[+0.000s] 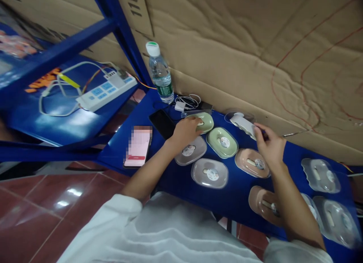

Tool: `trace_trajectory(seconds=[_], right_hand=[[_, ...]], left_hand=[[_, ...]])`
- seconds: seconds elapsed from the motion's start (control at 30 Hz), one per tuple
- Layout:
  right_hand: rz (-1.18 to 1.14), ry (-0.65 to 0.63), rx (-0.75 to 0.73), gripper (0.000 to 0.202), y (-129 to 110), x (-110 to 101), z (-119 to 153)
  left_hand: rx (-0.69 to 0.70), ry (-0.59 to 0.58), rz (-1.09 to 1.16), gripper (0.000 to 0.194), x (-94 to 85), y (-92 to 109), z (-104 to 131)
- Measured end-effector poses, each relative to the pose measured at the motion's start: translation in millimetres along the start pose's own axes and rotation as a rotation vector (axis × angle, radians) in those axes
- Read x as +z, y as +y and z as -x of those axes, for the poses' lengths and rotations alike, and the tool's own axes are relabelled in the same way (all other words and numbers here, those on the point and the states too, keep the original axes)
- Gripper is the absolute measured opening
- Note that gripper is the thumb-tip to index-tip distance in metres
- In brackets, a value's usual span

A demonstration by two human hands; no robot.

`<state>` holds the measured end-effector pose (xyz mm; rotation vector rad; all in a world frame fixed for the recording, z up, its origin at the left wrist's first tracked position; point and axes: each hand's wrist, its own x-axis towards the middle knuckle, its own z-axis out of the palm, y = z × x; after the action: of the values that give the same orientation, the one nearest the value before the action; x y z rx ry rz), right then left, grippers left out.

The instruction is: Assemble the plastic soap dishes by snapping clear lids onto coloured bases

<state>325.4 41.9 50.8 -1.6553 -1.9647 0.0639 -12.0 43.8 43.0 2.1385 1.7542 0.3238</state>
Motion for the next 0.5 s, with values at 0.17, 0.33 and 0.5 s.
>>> trace_trajectory(seconds=[0.17,0.33,0.5], right_hand=[[-0.087,0.002,0.044,0.045,-9,2,0],[-0.124,-0.229,-0.093,0.046,-10,11,-2],[-0.113,-0.385,-0.193,0.047,-8,14,0]], left_hand=[[0.059,-0.029,-0.088,0.044,2.3,0,0],[0.120,-0.033,-0.156,0.026,0.6,3,3],[0.118,0.038,-0.095,0.031,-2.2,2,3]])
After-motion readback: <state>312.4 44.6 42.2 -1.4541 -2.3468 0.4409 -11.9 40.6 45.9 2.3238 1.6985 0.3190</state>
